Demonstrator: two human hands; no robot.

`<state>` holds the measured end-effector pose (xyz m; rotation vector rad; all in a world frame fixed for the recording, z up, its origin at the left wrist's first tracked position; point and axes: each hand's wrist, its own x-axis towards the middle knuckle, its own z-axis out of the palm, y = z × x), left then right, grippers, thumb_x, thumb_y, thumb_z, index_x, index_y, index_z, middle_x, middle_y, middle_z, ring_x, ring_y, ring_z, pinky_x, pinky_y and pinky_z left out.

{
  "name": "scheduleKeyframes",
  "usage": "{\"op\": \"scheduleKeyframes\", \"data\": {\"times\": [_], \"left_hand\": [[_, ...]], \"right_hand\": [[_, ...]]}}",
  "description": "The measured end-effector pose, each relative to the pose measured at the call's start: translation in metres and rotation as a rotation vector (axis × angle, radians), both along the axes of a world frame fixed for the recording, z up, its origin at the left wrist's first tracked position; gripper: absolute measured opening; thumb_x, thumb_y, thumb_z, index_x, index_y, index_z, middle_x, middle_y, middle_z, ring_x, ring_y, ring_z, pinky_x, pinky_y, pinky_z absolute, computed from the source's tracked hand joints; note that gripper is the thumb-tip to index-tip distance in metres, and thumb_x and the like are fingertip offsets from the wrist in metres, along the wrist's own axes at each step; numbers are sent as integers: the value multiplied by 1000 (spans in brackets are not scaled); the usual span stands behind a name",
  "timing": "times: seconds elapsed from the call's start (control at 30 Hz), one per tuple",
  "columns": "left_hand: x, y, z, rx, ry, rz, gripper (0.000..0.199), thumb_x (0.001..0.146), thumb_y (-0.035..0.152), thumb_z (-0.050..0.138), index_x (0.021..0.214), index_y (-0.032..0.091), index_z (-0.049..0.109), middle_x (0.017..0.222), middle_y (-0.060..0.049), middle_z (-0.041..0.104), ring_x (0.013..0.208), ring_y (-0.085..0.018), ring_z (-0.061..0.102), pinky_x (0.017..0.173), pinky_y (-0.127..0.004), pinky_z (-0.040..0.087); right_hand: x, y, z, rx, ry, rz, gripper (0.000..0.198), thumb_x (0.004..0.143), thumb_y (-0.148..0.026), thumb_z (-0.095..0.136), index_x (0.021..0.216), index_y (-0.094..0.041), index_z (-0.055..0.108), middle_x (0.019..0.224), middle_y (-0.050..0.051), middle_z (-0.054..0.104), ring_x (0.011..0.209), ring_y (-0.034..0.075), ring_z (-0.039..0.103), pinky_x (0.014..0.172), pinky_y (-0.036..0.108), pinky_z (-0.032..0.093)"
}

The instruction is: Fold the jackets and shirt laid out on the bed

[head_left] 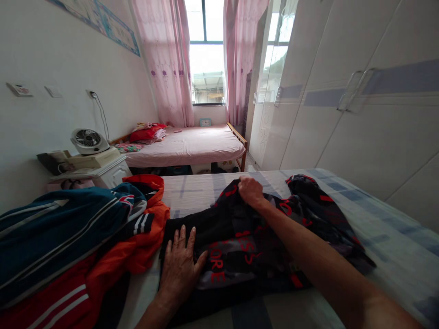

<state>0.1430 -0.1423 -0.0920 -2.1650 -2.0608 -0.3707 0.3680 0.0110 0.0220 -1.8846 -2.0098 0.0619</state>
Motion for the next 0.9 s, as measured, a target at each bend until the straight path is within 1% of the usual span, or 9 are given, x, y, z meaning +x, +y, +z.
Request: {"op": "scheduleKeyframes", "data": {"times": [0.07,0.17,0.3,0.4,0.47,0.53,0.6,0.7,0.9], "left_hand": [[1,-1,0,2,10,11,70,85,55,42,141,14,39,147,-21,32,135,-37,30,106,-52,30],[2,-1,2,-13,23,17,70,84,55,43,140,13,39,146,-22,33,134,-38,32,105,-52,31],[5,-1,5,-27,39,34,66,85,50,43,141,15,38,146,-22,34,134,-37,32,106,-51,30],[5,-1,8,-58,23,43,65,85,49,43,140,15,38,147,-21,34,135,-36,30,107,-51,28],[1,-1,12,-113,-26,36,65,84,47,42,139,12,41,147,-21,33,136,-36,28,108,-50,27],[-7,0,20,-186,-126,8,62,84,42,39,135,9,46,147,-20,35,136,-33,30,109,-47,27],[-16,3,31,-228,-290,-1,59,84,37,33,131,7,50,143,-17,42,134,-28,37,109,-42,30],[-25,11,48,-142,-526,34,60,85,43,28,127,9,52,135,-14,53,127,-25,47,108,-39,33],[-11,41,59,-201,-711,-31,68,74,60,51,121,12,58,120,-16,63,112,-32,57,98,-45,41]], "right_hand": [[16,2,18,103,57,-92,39,95,-20,25,116,-5,55,100,19,64,94,27,61,79,40,46],[31,-8,41,245,156,-100,41,94,-23,21,119,-10,51,100,15,65,91,23,60,78,33,44],[37,-58,49,370,399,233,31,92,-29,33,110,-17,55,85,4,64,76,17,57,71,28,44],[45,-105,39,68,336,668,29,81,-16,47,107,-20,59,95,3,65,83,15,58,78,27,44],[58,-124,27,-148,282,817,41,72,-6,49,108,-22,60,104,2,65,93,16,59,82,27,44],[80,-127,13,-186,298,733,46,70,-3,46,109,-22,61,107,3,65,97,17,59,84,28,45],[107,-118,-3,-87,297,523,43,73,-5,43,109,-20,61,109,5,65,100,18,60,88,31,45],[149,-96,-29,24,176,292,39,77,-10,44,111,-16,61,114,10,63,108,22,57,97,37,41],[187,-78,-65,-18,-22,227,35,84,-23,47,115,-14,62,114,13,63,113,26,53,97,40,39]]}}
